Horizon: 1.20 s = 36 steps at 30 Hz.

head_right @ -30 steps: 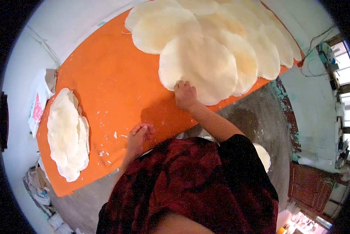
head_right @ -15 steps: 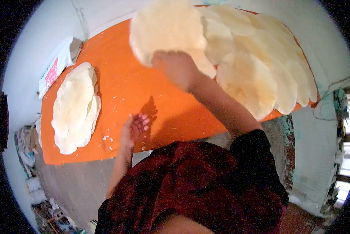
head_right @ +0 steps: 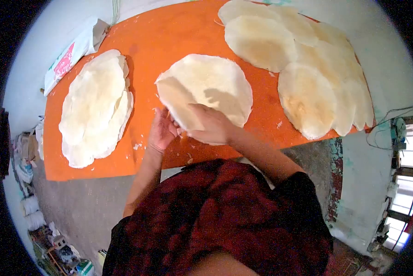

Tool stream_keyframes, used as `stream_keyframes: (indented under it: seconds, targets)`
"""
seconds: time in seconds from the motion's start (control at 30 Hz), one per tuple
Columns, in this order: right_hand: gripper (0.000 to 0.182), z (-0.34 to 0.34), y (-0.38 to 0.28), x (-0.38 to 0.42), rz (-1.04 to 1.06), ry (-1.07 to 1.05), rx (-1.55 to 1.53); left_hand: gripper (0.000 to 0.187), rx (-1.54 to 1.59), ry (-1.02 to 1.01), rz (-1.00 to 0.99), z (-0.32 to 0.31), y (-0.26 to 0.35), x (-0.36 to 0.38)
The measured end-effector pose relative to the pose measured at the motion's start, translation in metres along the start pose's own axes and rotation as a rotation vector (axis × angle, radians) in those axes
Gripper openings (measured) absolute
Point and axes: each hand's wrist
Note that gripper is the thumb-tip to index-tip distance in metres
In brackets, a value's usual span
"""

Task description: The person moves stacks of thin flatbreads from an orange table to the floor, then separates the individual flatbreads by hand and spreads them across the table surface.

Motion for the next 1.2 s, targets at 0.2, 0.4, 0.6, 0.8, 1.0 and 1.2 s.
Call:
stream_keyframes:
  seconds: [0.2,0.4,0.6,0.8,1.0,1.2]
  targets:
    - [0.062,-0.041,0.007,-0.035,-0.326,-0.066,-0.559,0.036,-0.291,0.165,0.007,0.012,0.004,-0.008]
    - [0.04,-0.071,0.014,-0.027,-0.323,0.099,-0.349,0.029,-0.317,0.214,-0.08,0.027,0.003,-0.01]
    - [0.014,-0.071,0.021,-0.036,-0.334,0.114,-0.048,0.028,-0.422,0.442,-0.186,0.038,0.002,-0.03]
    - [0.022,0.056,0.05,-0.033,-0.806,0.141,-0.536,0.028,-0.413,0.367,-0.141,-0.041,0.068,-0.017]
    - [0.055,0.073,-0.017,-0.057,-0.602,-0.034,-0.516,0.023,-0.593,0.13,-0.146,-0.068,0.109,-0.009]
    - [0.074,0.015,-0.065,-0.102,-0.537,0.075,-0.634,0.015,-1.201,0.073,-0.291,-0.041,0.079,-0.01]
Point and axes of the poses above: each hand's wrist, its own x-axis away from the middle knuckle, its own z-axis out of the back of the hand, y = z × x, and after that the axes turned 13 degrees about x, right-handed
